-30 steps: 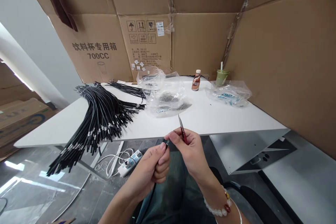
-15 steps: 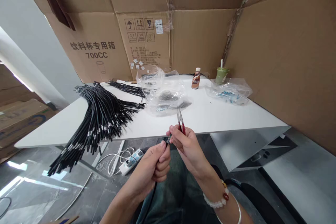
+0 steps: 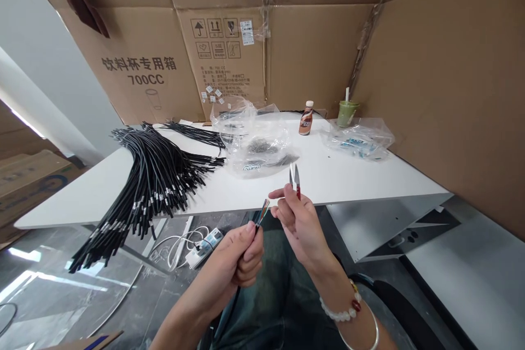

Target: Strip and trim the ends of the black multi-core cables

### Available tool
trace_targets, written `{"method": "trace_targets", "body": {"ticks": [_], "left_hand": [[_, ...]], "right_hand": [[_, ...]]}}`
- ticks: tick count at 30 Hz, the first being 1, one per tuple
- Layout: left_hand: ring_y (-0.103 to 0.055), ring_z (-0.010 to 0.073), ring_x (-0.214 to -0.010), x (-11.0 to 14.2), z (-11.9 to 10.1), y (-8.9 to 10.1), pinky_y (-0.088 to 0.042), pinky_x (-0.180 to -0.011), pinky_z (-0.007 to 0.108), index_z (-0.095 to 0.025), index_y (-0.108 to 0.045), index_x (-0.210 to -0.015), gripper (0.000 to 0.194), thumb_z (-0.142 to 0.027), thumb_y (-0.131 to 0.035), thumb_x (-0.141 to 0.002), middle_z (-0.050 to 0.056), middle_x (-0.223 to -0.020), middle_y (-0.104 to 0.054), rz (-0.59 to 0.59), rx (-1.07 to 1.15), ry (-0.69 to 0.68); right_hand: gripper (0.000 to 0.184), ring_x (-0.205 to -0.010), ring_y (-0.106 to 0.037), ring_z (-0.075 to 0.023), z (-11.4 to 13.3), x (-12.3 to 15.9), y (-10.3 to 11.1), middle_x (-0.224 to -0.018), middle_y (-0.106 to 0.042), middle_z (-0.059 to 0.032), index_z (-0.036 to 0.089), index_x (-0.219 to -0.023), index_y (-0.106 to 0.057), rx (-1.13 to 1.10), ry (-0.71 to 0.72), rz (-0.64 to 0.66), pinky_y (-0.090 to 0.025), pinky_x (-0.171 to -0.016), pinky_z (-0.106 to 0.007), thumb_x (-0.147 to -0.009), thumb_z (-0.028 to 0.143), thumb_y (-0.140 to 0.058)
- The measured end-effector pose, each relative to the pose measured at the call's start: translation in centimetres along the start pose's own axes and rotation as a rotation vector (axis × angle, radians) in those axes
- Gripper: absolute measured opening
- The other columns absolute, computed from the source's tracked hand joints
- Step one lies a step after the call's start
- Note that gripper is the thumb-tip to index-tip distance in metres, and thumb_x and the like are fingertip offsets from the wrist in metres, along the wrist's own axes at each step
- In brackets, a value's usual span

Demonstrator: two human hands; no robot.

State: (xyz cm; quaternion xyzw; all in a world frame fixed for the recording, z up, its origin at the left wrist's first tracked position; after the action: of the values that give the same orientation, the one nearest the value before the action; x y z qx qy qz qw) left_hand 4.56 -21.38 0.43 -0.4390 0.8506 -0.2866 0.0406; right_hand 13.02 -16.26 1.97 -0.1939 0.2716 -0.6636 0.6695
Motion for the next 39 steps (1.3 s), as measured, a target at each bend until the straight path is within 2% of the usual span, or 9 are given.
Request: {"method": "trace_targets", "body": {"ticks": [5, 8, 10, 15, 18, 22, 26, 33, 39], "left_hand": [[-0.013, 0.0029, -0.041, 0.2, 0.0, -0.5, -0.011, -0.039, 0.016, -0.017, -0.038, -0.054, 0.055, -0.058, -0.065, -0.081, -0.01, -0.045, -0.021, 0.018, -0.005, 0.006], [-0.013, 0.0032, -0.041, 0.3, 0.2, -0.4, -0.012, -0.039, 0.018, -0.018, -0.037, -0.052, 0.057, -0.059, -0.065, -0.079, -0.01, -0.044, -0.021, 0.009, -0.027, 0.022], [-0.012, 0.0032, -0.041, 0.3, 0.1, -0.2, -0.011, -0.039, 0.019, -0.017, -0.04, -0.051, 0.057, -0.06, -0.063, -0.08, -0.01, -0.044, -0.018, -0.002, -0.053, 0.018], [-0.015, 0.0032, -0.037, -0.1, -0.7, 0.6, -0.012, -0.038, 0.019, -0.015, -0.057, -0.062, 0.051, -0.062, -0.059, -0.082, -0.01, -0.043, -0.023, -0.078, -0.149, -0.053], [-0.031, 0.0056, -0.041, 0.3, -3.0, 1.7, -0.022, -0.04, 0.019, -0.016, -0.062, -0.078, 0.045, -0.059, -0.056, -0.085, -0.007, -0.05, -0.041, -0.266, -0.444, -0.251], [-0.041, 0.0076, -0.048, 1.9, -5.7, 1.8, -0.03, -0.045, 0.019, -0.018, -0.063, -0.091, 0.022, -0.038, -0.055, -0.09, -0.006, -0.055, -0.052, -0.49, -0.799, -0.494], [-0.042, 0.0073, -0.045, 2.4, -6.2, 0.8, -0.032, -0.046, 0.02, -0.019, -0.064, -0.083, 0.024, -0.029, -0.046, -0.094, -0.006, -0.056, -0.055, -0.487, -0.967, -0.595], [-0.048, 0.0099, -0.046, 1.9, -5.7, 0.8, -0.036, -0.05, 0.021, -0.02, -0.062, -0.075, 0.031, -0.032, -0.042, -0.095, -0.005, -0.05, -0.052, -0.454, -0.961, -0.503], [-0.035, 0.0083, -0.037, 1.0, -4.2, 1.5, -0.027, -0.043, 0.021, -0.019, -0.058, -0.069, 0.041, -0.05, -0.046, -0.093, -0.006, -0.038, -0.045, -0.292, -0.648, -0.299]], "right_hand": [[0.031, -0.046, -0.026, -0.004, 0.3, 1.6, -2.1, -0.048, -0.038, 0.0086, 0.019, -0.081, -0.075, 0.084, 0.021, 0.138, -0.034, -0.052, -0.019, -0.076, 0.05, -0.075], [0.025, -0.053, -0.044, -0.0051, 0.6, 2.0, -3.4, -0.061, -0.059, 0.0031, 0.019, -0.07, -0.071, 0.078, 0.02, 0.195, -0.042, -0.057, -0.019, -0.075, 0.043, -0.077], [0.027, -0.058, -0.052, -0.0068, 0.6, 1.9, -3.6, -0.063, -0.063, 0.0018, 0.019, -0.064, -0.065, 0.074, 0.016, 0.167, -0.045, -0.059, -0.019, -0.074, 0.041, -0.078], [0.036, -0.056, -0.05, -0.007, 0.3, 1.1, -2.9, -0.057, -0.056, 0.0033, 0.018, -0.057, -0.056, 0.068, -0.019, 0.012, -0.043, -0.055, -0.019, -0.067, 0.043, -0.08], [0.039, -0.052, -0.043, -0.0065, 0.4, 0.6, -2.5, -0.057, -0.053, 0.0038, 0.018, -0.057, -0.054, 0.074, -0.025, -0.049, -0.038, -0.049, -0.02, -0.064, 0.047, -0.081], [0.036, -0.051, -0.039, -0.007, 0.9, 0.2, -2.2, -0.047, -0.036, 0.0086, 0.018, -0.058, -0.06, 0.074, 0.001, -0.056, -0.041, -0.06, -0.022, -0.065, 0.047, -0.081], [0.033, -0.045, -0.026, -0.0063, 1.0, 0.2, -2.0, -0.042, -0.023, 0.0119, 0.019, -0.061, -0.067, 0.116, 0.01, -0.03, -0.04, -0.065, -0.025, -0.073, 0.049, -0.075], [0.034, -0.046, -0.026, -0.0068, 1.1, 0.1, -1.7, -0.044, -0.026, 0.0111, 0.02, -0.057, -0.06, 0.111, 0.005, -0.044, -0.037, -0.06, -0.025, -0.069, 0.046, -0.078], [0.037, -0.048, -0.03, -0.0059, 1.0, -0.2, -1.7, -0.049, -0.038, 0.0087, 0.019, -0.056, -0.056, 0.134, 0.006, -0.045, -0.036, -0.059, -0.024, -0.07, 0.046, -0.078]]}}
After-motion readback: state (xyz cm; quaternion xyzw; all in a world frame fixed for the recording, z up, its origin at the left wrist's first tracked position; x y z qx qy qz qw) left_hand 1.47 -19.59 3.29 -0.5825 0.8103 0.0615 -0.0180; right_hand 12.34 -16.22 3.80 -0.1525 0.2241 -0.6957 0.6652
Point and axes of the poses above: each hand's wrist, its own x-axis away from the middle knuckle, its own y-axis out of the back of the hand, z = x × y, the point moved 10 cm from there along -x, towards the middle knuckle
